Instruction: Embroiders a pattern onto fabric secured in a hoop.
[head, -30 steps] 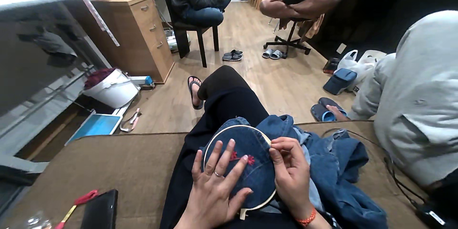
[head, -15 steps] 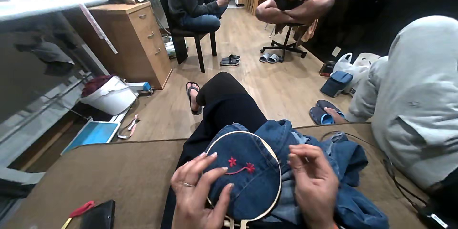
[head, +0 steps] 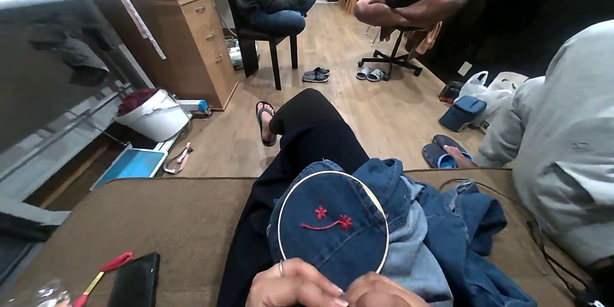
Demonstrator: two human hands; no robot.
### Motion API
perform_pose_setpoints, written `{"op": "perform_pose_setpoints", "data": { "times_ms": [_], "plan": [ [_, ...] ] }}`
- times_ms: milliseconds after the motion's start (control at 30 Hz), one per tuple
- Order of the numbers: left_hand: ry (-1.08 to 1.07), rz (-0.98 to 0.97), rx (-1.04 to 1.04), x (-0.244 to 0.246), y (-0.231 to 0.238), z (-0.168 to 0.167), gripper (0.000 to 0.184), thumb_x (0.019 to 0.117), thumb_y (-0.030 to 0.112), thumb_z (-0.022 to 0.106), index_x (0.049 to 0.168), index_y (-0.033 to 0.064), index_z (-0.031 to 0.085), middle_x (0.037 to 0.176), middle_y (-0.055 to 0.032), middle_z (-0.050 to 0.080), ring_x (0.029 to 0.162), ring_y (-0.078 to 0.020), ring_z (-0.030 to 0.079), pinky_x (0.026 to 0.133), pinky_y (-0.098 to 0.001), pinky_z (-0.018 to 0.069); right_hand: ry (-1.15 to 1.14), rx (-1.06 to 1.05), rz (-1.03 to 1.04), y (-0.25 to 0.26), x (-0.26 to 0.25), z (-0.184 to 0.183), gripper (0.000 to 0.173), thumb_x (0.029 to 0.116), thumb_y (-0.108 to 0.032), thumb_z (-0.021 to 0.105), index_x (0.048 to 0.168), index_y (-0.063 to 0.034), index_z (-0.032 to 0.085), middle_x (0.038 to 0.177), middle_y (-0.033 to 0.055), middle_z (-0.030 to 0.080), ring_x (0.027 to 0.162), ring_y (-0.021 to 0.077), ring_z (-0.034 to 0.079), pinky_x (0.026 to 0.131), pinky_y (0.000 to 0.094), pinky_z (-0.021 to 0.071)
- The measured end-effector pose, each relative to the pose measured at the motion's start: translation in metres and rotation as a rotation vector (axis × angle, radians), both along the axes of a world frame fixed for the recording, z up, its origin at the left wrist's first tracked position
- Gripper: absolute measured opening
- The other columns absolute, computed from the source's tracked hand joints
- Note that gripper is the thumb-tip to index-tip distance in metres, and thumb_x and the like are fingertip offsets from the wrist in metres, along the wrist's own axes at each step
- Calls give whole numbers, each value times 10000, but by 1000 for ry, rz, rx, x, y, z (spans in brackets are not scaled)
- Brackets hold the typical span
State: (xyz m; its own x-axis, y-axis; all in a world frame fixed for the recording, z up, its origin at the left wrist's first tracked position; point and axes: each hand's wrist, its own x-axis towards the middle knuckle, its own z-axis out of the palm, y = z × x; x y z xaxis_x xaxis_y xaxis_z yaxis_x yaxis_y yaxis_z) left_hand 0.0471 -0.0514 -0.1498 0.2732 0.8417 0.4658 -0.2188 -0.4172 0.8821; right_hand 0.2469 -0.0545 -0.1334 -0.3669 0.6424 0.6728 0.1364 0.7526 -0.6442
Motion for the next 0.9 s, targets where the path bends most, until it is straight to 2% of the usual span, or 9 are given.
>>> {"op": "perform_pose_setpoints", "data": {
  "times_ms": [133,200,267,367,467,567,667,800,900],
  "plan": [
    [9,67,-4,-9,-2,-3,57,995,181,675,1017,138,703,1077,44,733,1073,-49,678,954,-244,559,-23,-65,11,6,1,5,152,943,-72,727,1018,12,625,955,157,713,950,178,701,883,266,567],
    [-25,250,-73,-15,0,-3,75,1009,254,648,1039,240,715,1155,94,731,1089,-51,683,933,-250,572,-115,-28,-123,18,2,8,158,993,-173,687,1054,-31,657,1052,123,719,1028,146,682,920,256,550],
    [-1,455,-125,-19,8,-6,61,986,296,673,960,258,713,1241,108,669,1143,-30,633,950,-220,553,-272,98,-310,36,-2,3,185,1018,-262,645,1112,-118,714,1126,68,717,1080,161,643,949,276,505],
    [103,538,-177,-22,22,-13,154,942,299,717,881,160,690,1336,-38,575,1258,-105,556,1005,-246,522,-483,323,-463,59,-17,-12,216,1023,-332,602,1099,-190,745,1066,14,724,985,210,657,803,352,517],
    [189,418,-188,-24,36,-21,179,935,298,703,899,123,713,1350,-102,602,1228,-139,599,978,-269,545,-558,348,-469,66,-26,-23,162,990,-248,613,911,-177,735,948,9,714,894,213,660,708,354,506],
    [204,285,-198,-25,49,-20,159,957,283,678,898,137,703,1196,-29,673,1186,-99,608,986,-266,524,-495,279,-435,66,-24,-27,189,1015,-235,549,912,-160,689,931,15,713,914,205,674,734,351,528],
    [192,289,-184,-19,55,-16,146,965,283,663,911,150,692,1063,18,668,1039,-57,623,897,-227,524,-284,102,-282,64,-12,-26,232,1062,-297,524,960,-139,661,940,6,708,981,148,672,857,322,533],
    [98,343,-70,-4,51,-12,135,1003,257,631,924,148,642,1054,28,641,1018,-19,611,863,-175,526,-55,-46,-144,59,0,-13,215,1035,-264,617,961,-72,679,937,31,706,921,46,679,825,179,566],
    [51,338,-7,-2,38,8,94,1021,237,618,955,171,627,1104,69,635,1078,14,603,894,-161,535,39,-86,-51,47,7,12,194,1017,-227,652,951,-46,658,938,53,712,944,62,702,844,208,591]
  ]
}}
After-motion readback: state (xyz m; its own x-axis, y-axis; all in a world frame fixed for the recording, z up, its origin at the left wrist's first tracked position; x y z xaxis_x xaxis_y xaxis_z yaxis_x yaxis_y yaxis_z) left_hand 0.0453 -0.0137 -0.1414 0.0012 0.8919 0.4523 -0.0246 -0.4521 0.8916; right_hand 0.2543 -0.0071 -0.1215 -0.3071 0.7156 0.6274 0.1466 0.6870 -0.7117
